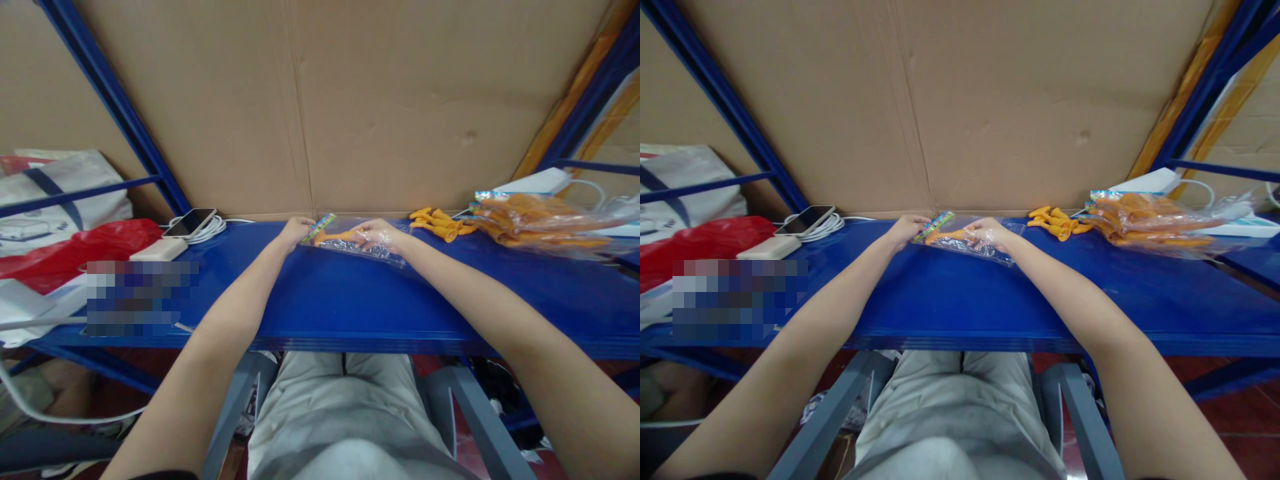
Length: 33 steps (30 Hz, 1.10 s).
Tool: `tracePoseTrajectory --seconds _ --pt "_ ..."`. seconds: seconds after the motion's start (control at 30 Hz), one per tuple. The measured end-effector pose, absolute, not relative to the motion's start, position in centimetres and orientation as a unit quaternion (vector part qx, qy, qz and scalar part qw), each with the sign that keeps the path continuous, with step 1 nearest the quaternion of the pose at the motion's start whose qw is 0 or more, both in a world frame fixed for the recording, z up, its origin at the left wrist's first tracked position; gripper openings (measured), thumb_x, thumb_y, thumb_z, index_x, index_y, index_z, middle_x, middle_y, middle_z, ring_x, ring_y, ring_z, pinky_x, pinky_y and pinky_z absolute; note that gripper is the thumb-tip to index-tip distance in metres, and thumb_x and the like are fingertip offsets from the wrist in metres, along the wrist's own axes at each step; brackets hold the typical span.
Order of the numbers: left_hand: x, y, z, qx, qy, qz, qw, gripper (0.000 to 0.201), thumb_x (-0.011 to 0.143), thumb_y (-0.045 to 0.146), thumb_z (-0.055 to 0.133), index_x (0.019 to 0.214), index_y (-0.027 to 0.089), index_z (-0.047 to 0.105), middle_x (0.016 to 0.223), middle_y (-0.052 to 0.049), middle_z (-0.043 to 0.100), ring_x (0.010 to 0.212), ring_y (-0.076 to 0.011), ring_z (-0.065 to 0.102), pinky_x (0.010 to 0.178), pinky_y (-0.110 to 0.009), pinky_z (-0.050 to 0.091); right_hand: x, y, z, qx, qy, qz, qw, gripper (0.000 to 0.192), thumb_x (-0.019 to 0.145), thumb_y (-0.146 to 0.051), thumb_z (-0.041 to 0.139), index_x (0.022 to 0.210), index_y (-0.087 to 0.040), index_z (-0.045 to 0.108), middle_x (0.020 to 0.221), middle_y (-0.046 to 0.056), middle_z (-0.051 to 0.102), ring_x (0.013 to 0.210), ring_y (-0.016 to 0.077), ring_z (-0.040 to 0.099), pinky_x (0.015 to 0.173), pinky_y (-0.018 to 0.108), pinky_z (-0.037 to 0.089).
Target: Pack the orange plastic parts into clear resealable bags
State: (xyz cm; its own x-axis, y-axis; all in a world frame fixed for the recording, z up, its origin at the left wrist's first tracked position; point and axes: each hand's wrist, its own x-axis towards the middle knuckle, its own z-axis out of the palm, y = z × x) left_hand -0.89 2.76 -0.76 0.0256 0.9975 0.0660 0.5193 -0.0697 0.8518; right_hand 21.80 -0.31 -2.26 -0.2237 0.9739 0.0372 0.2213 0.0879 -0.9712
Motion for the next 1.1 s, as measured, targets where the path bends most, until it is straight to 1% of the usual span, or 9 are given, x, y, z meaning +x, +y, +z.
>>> tracePoseTrajectory --seconds 0.2,0.33,0.43,0.63,0.73,0.8,0.9,1.0,1.1 --pt "-0.2 2.8 -1.4 0.626 0.585 0.35 0.379 0.031 0.082 0.006 0.061 0.111 0.012 0.066 0.071 -0.002 0.07 0.06 -0.0111 0.066 0.059 -0.021 0.057 21.4 -0.1 -2.9 -0.505 -0.61 0.442 0.42 0.026 0.078 -0.016 0.072 0.102 -0.007 0.076 0.077 0.01 0.07 0.058 0.0131 0.058 0.05 0.025 0.049" --pt "-0.8 2.8 -1.5 0.657 0.581 0.312 0.366 0.03 0.082 0.005 0.061 0.11 0.014 0.068 0.07 0.0 0.069 0.056 -0.0089 0.061 0.054 -0.017 0.051 20.7 -0.4 -3.7 -0.511 -0.626 0.422 0.411 0.027 0.079 -0.018 0.071 0.104 -0.008 0.077 0.054 0.002 0.058 0.047 0.0087 0.046 0.044 0.022 0.039" --pt "-1.1 2.8 -1.5 0.679 0.586 0.285 0.338 0.027 0.081 0.004 0.06 0.103 0.013 0.072 0.066 0.0 0.067 0.05 -0.0076 0.056 0.046 -0.016 0.042 20.3 -0.9 -3.9 -0.521 -0.635 0.41 0.397 0.026 0.079 -0.018 0.073 0.103 -0.008 0.078 0.052 -0.001 0.054 0.048 0.0077 0.042 0.046 0.022 0.037" --pt "-1.2 3.0 -1.4 0.684 0.599 0.291 0.296 0.028 0.081 0.005 0.058 0.102 0.013 0.075 0.064 -0.001 0.068 0.045 -0.0066 0.051 0.043 -0.017 0.037 20.2 -1.3 -3.5 -0.516 -0.634 0.433 0.38 0.032 0.077 -0.012 0.071 0.109 -0.011 0.076 0.061 -0.002 0.059 0.055 0.0085 0.047 0.052 0.021 0.041" --pt "-1.4 3.1 -1.4 0.688 0.596 0.293 0.292 0.03 0.082 0.005 0.055 0.103 0.013 0.076 0.064 -0.001 0.069 0.044 -0.0064 0.05 0.044 -0.017 0.038 20.6 -1.0 -3.6 -0.495 -0.633 0.459 0.379 0.041 0.071 -0.008 0.073 0.111 -0.016 0.075 0.086 0.003 0.073 0.068 0.0108 0.059 0.067 0.024 0.05" --pt "-1.5 3.2 -1.4 0.689 0.601 0.29 0.282 0.032 0.082 0.005 0.054 0.103 0.013 0.077 0.064 -0.001 0.069 0.044 -0.0069 0.051 0.046 -0.018 0.04 20.8 -1.0 -3.7 -0.476 -0.639 0.473 0.377 0.044 0.068 -0.005 0.073 0.11 -0.019 0.075 0.104 0.005 0.075 0.081 0.0139 0.065 0.078 0.026 0.052" --pt "-1.7 3.5 -1.6 0.698 0.615 0.282 0.234 0.032 0.081 0.007 0.056 0.103 0.013 0.078 0.073 -0.004 0.074 0.055 -0.0106 0.06 0.053 -0.02 0.046 20.8 -1.1 -3.8 -0.462 -0.646 0.481 0.37 0.045 0.066 -0.001 0.069 0.106 -0.02 0.076 0.11 0.005 0.074 0.087 0.0155 0.066 0.081 0.027 0.053" --pt "-1.7 3.9 -1.9 0.723 0.621 0.27 0.135 0.025 0.079 0.013 0.063 0.097 0.015 0.08 0.091 -0.007 0.078 0.084 -0.0185 0.07 0.072 -0.023 0.053 20.6 -1.2 -3.8 -0.467 -0.642 0.485 0.366 0.044 0.066 0.0 0.065 0.105 -0.019 0.075 0.101 0.004 0.075 0.079 0.0135 0.064 0.075 0.025 0.053" --pt "-1.6 4.2 -2.3 0.739 0.625 0.25 0.033 0.023 0.077 0.018 0.066 0.095 0.021 0.08 0.107 -0.007 0.077 0.106 -0.0257 0.068 0.089 -0.031 0.053 20.6 -1.3 -3.8 -0.469 -0.635 0.485 0.377 0.039 0.067 -0.001 0.066 0.1 -0.018 0.076 0.093 0.002 0.074 0.072 0.0114 0.061 0.071 0.024 0.051"
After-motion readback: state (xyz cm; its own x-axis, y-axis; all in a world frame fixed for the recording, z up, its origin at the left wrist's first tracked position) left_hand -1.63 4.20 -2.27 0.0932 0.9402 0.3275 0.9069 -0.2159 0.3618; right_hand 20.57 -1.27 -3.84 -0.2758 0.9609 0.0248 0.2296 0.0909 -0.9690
